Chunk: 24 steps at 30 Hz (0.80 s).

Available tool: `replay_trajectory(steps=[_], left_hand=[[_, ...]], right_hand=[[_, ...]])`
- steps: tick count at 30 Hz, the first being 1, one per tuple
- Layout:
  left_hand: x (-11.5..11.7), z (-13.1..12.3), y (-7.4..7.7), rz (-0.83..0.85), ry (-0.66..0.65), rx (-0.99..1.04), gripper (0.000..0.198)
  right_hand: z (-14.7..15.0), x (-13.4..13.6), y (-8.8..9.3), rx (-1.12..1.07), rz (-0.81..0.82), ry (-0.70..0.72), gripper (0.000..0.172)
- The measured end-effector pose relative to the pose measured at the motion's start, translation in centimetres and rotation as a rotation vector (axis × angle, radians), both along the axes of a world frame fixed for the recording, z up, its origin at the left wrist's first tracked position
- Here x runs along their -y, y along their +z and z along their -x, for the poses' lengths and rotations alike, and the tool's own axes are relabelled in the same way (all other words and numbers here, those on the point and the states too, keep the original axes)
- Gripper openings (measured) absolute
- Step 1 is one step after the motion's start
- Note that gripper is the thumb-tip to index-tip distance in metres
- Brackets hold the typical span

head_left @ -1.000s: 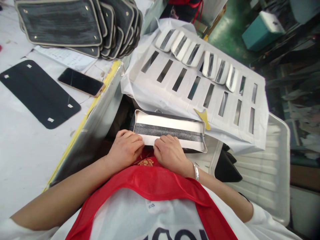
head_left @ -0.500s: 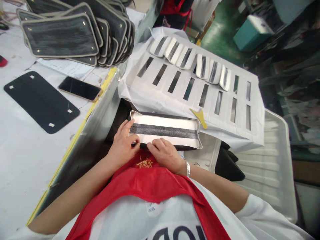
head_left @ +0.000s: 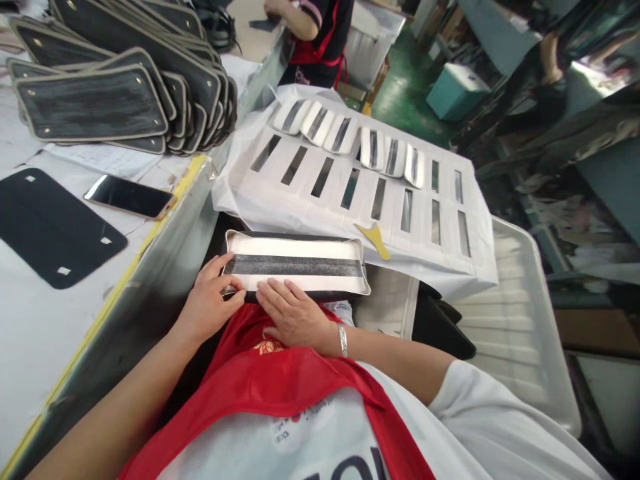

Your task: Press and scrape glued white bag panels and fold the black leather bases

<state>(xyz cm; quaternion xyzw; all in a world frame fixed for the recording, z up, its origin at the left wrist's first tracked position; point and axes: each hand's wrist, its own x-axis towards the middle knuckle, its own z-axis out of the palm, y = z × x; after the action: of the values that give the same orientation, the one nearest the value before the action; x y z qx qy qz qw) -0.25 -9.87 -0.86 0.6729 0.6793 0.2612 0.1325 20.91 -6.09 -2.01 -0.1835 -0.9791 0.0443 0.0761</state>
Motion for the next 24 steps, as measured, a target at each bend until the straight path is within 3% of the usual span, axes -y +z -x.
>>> replay_trajectory(steps=[11,18,21,24], left_hand=[[0.5,-2.0,0.6,0.038,0.117,0.1,0.012],[0.6,-2.1,0.3,-0.004,0.146,0.112,0.02],[1.1,-1.6,-0.6,-0.05,0.137,0.101,0.014],[1.4,-0.2,-3.0,-0.033,0.136,0.042,0.049]], right_hand=[[-5.9,-1.4,-0.1,-0.013,0.002,-0.067,0.06],[-8.7,-0.5,0.3,0.042,-0.022,-0.217,0.058],[-9.0,0.4,1.1,0.059,-0.045,-0.252,0.062],[-9.1,0.1,1.9,0.021,-0.042,-0.317,0.064]])
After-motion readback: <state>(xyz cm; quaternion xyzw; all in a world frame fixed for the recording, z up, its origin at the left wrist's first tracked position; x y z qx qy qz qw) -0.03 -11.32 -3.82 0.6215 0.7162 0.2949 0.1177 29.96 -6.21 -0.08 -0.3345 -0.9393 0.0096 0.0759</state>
